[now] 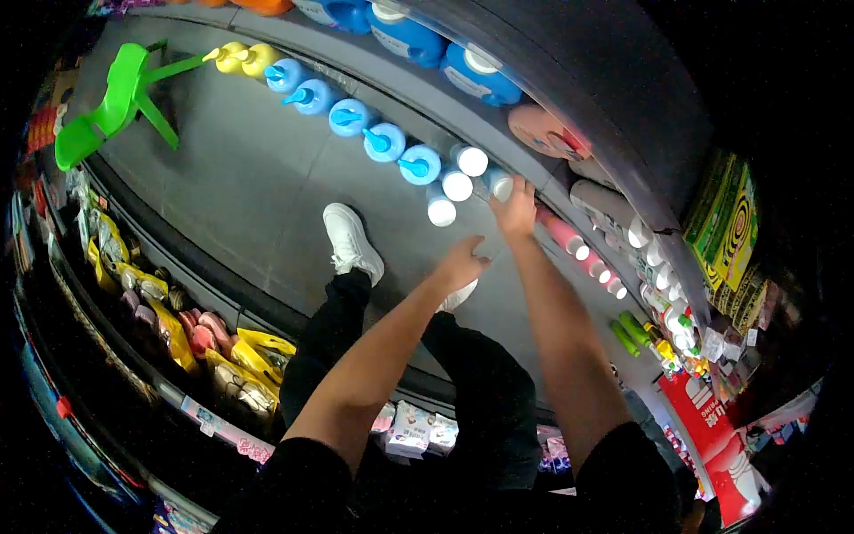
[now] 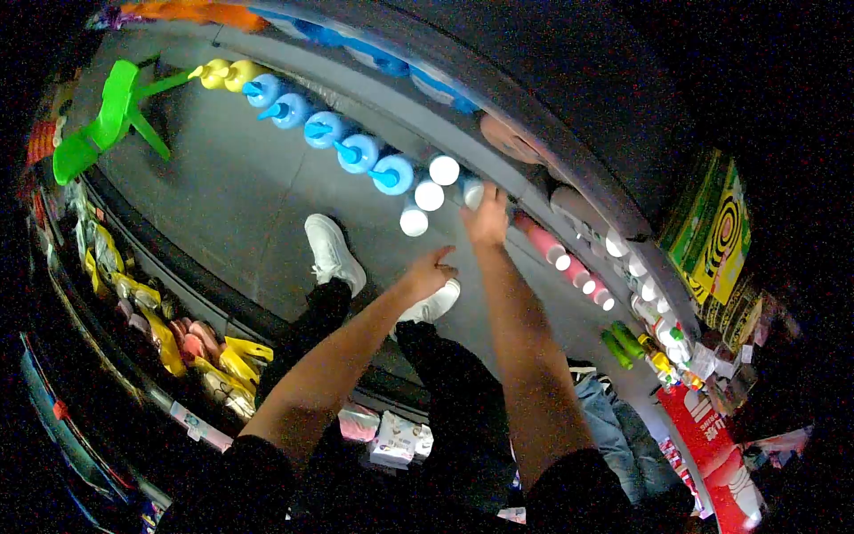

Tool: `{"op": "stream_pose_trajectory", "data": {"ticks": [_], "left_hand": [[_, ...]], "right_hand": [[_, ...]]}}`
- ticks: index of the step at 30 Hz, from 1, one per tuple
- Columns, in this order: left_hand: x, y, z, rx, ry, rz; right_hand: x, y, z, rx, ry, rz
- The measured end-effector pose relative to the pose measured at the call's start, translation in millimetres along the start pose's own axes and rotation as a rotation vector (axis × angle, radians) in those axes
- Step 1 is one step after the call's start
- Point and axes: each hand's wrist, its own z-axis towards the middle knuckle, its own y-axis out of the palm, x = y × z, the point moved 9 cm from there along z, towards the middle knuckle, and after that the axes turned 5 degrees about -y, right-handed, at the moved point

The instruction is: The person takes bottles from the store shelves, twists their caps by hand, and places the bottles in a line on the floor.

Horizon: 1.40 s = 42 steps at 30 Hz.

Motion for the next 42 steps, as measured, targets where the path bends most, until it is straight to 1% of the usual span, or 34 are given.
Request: {"op": "stream_pose_trajectory", "data": {"ticks": [3,5,8,10,12,13,14,15,16,17,18,19,20,22,23,24,26,28,30,31,33,34,36,37,39,40,42], "left_hand": [[-17.7,-0.6,-0.1,-0.011,-0.051,-0.057],[-26.2,-1.1,-1.6,0.000,-0.068,0.008],[-36.5,-0.5,-1.1,-0.001,-0.035,-0.026],[-50.7,1.4,-1.6,-0.010,-0.084,-0.063],[-23.2,-16.5,-39.6,-0.035,-0.218,-0.067],[-38.3,-16.4,-38.0,-0.010,-0.189,-0.017],[-63.4,-13.9,-28.9,0.020,-0.154,0.033],[-74.9,-15.3,-27.7,0.051,-0.114,0.082],[-77.3,-18.3,-39.9,0.048,-0.143,0.108],[-76.6,-24.1,-53.7,0.047,-0.170,0.136],[-77.4,-31.1,-65.7,0.048,-0.196,0.165],[-89.7,-29.8,-64.3,-0.014,-0.182,0.320],[-100.9,-32.8,-65.2,-0.016,-0.119,0.391],[-129.0,-36.5,-74.8,-0.012,0.011,0.534],[-155.4,-43.4,-74.8,0.014,0.031,0.404],[-147.5,-60.6,-94.2,0.048,0.009,0.370],[-84.2,-110.5,-161.3,0.170,-0.106,0.339],[-53.2,-142.0,-208.8,0.232,-0.135,0.340],[-87.1,-177.1,-218.3,0.270,-0.147,0.355],[-73.6,-194.0,-246.8,0.291,-0.165,0.270],[-49.4,-214.6,-290.6,0.370,-0.178,0.048],[-32.9,-220.1,-299.6,0.369,-0.145,0.061],[-28.9,-210.9,-326.2,0.353,-0.120,0.084],[-26.0,-200.9,-342.9,0.330,-0.121,0.019],[8.3,-173.6,-376.5,0.288,-0.103,-0.097],[21.1,-159.8,-391.3,0.259,-0.092,-0.080],[30.6,-132.7,-416.3,0.186,-0.086,-0.043]], "right_hand": [[2.7,16.9,12.3,-0.034,-0.001,-0.033],[1.1,23.6,14.7,-0.066,0.007,-0.032],[-9.0,23.9,17.3,-0.066,0.003,0.020],[-10.4,24.7,18.7,-0.041,-0.024,0.079],[-12.2,23.8,22.3,-0.044,-0.085,0.082],[-13.4,20.8,20.0,-0.044,-0.115,0.084],[-9.6,16.9,14.7,-0.024,-0.106,0.111],[-5.8,12.8,10.1,0.001,-0.100,0.137],[-4.8,5.1,5.3,0.024,-0.099,0.164],[1.5,2.5,-5.8,-0.086,-0.028,0.180],[12.4,0.4,-19.7,-0.126,-0.019,0.143],[20.4,-1.0,-36.2,-0.167,-0.012,0.109],[30.9,-0.9,-53.2,-0.207,-0.005,0.077],[53.1,-5.7,-98.7,-0.405,0.121,-0.001],[62.4,-12.3,-123.3,-0.449,0.151,0.044],[73.8,-16.2,-148.8,-0.495,0.179,0.094],[85.6,-17.9,-196.5,-0.671,-0.118,-0.302],[82.3,-63.0,-245.1,-0.510,-0.239,-0.086],[85.0,-106.6,-293.2,-0.639,-0.019,-0.015],[83.7,-129.4,-322.5,-0.683,0.097,0.043],[75.1,-173.1,-353.1,-0.613,0.077,0.083],[74.3,-187.7,-360.6,-0.574,0.065,0.101],[65.1,-220.2,-382.9,-0.517,0.102,0.166],[59.3,-233.0,-390.4,-0.488,0.117,0.202],[57.7,-254.8,-400.5,-0.362,0.181,0.287],[60.7,-262.1,-414.0,-0.308,0.220,0.330],[65.3,-274.1,-431.3,-0.332,0.334,0.395]]}}
